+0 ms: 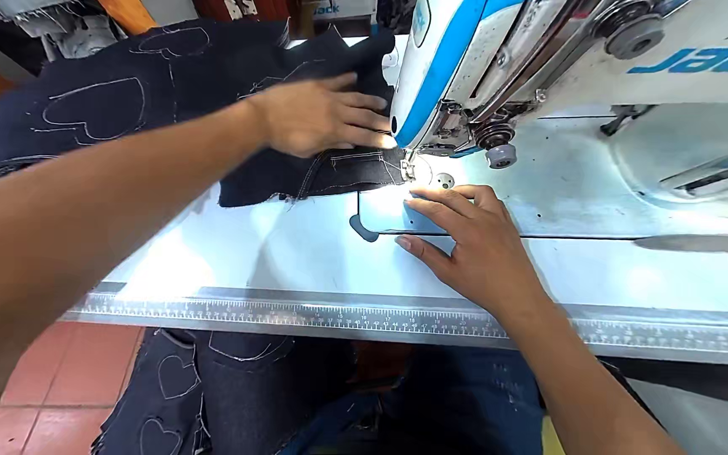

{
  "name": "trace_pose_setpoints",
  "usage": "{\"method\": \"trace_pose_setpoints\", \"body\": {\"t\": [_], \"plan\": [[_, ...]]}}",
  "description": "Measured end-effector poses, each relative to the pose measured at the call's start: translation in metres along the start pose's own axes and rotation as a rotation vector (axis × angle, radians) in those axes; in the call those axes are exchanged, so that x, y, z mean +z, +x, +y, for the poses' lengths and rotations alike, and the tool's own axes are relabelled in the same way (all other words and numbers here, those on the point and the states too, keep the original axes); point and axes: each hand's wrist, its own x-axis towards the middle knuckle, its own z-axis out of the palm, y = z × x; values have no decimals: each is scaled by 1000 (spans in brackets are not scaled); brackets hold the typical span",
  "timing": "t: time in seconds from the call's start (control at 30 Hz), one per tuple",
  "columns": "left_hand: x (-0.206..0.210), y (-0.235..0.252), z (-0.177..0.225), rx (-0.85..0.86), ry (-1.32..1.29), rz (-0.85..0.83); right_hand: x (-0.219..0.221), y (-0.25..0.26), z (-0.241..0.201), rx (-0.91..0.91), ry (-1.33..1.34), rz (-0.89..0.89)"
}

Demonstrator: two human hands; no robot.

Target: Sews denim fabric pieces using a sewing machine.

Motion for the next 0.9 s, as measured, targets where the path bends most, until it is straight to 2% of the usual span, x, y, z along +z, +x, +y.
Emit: {"method": "trace_pose_setpoints", "body": {"t": [0.07,0.13,0.2,0.37,0.43,0.53,0.6,0.63,0.7,0.8,0.9], "plan": [[9,-21,-17,90,38,-27,0,0,0,0,-1,6],[33,-36,-15,101,-15,-25,0,0,0,-1,-2,10],[47,-43,-11,70,-27,9,0,1,1,-4,-4,5],[49,-48,11,-78,-49,16,-2,-1,2,-31,16,-4],[46,-45,54,-283,-151,87,-3,-7,3,-64,55,67],[36,-16,158,-768,-212,174,-7,-13,1,-147,169,247],[28,11,222,-1009,-208,153,-9,-14,-1,-215,207,187],[22,23,243,-1049,-229,131,-9,-14,-1,-260,182,110],[18,38,260,-1026,-194,154,-9,-15,1,-344,103,6],[37,41,252,-867,-232,386,-18,-22,6,-368,51,-46],[41,39,241,-814,-273,426,-20,-26,17,-366,86,-68]]}}
